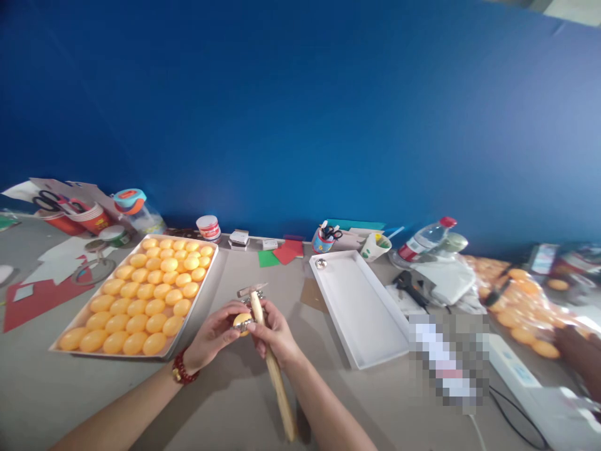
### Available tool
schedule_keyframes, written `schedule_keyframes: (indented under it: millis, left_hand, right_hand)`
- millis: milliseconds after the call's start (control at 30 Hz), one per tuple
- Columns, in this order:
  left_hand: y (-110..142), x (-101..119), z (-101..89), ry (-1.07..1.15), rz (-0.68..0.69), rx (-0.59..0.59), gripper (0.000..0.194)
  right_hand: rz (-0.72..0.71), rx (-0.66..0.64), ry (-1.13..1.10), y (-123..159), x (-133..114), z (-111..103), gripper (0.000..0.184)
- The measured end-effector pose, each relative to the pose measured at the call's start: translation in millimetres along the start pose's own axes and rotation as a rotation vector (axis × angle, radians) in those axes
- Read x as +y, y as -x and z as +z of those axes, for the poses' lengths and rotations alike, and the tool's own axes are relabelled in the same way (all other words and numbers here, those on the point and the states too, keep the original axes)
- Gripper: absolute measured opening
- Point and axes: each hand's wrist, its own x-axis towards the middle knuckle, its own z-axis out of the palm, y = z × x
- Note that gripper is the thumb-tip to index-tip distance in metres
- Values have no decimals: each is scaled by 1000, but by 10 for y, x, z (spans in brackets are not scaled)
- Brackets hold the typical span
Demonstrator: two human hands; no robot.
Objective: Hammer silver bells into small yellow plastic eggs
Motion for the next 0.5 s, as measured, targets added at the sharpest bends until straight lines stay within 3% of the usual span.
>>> schedule_keyframes:
  millis: [233,500]
  left_hand:
    - [-16,-8,-7,86,-4,-43,32]
    - [3,-34,-6,213,-109,-28,31]
  right_hand:
    - [-2,-1,-12,3,9,9,44]
    - [16,5,-42,-8,23,15,44]
